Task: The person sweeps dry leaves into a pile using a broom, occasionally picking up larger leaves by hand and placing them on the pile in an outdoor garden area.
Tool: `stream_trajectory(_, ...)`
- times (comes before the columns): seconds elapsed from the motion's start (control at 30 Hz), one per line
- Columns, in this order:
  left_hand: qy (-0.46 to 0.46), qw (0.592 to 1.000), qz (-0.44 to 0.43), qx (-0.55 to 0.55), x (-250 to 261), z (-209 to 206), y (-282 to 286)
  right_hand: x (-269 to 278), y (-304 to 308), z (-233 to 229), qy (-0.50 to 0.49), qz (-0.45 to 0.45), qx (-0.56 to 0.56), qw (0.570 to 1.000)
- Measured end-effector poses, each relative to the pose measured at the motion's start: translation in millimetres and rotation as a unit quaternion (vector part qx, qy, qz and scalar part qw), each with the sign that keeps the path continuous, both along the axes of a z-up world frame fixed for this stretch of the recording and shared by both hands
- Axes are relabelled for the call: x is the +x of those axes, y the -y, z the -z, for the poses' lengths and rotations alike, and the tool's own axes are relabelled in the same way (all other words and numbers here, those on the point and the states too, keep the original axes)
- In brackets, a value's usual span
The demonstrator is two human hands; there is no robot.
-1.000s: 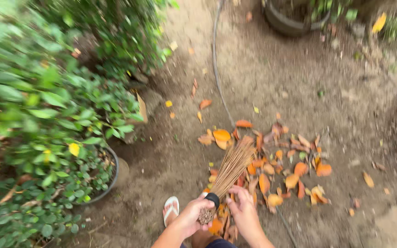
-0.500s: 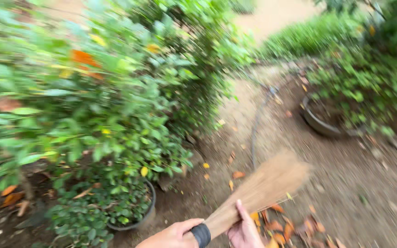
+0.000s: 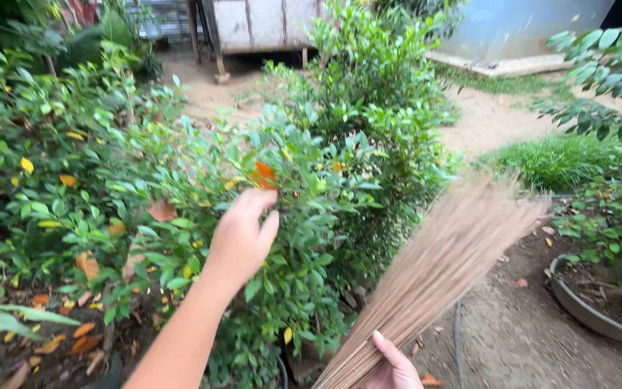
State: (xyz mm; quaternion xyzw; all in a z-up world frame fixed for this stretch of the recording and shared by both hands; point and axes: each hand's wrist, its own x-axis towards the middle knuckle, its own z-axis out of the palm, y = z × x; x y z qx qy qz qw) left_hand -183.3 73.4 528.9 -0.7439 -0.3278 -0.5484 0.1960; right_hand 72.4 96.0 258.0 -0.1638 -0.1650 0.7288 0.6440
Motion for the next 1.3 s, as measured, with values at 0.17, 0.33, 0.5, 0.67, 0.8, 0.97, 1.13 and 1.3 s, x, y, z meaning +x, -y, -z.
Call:
stream_trajectory(0.17,-0.178,0.956,-0.233,0.024,-8,-97,-98,-41,-7,-49,0.033,-0.005,0.056,0.998)
stream_trajectory(0.33,-0.290,0.870,-0.358,-0.176,0,-121,-187,-75,-35,-64,0.041,0.039,0.037,0.998)
stream_trajectory(0.5,-0.396,0.819,-0.357,-0.212,-13,-103,-200,-79,-71,-71,0.090,0.020,0.082,0.992)
stream_trajectory(0.67,-0.274,0.907,-0.266,-0.176,-67,-128,-176,-84,-87,-58,0.144,0.014,0.124,0.982)
stream_trajectory(0.8,-0.045,0.990,-0.107,-0.079,-129,-135,-141,-87,-106,-36,0.185,0.010,0.166,0.969)
stream_trajectory(0.97,0.059,0.989,-0.096,-0.092,-210,-98,-109,-76,-132,-10,0.373,0.017,0.295,0.880)
stream_trajectory(1.13,0.253,0.934,-0.124,-0.218,-294,-6,-179,-103,-115,-15,0.308,-0.012,0.226,0.924)
stream_trajectory(1.3,0.537,0.802,0.067,-0.252,-332,79,-293,-124,-116,-10,0.287,0.011,0.220,0.932)
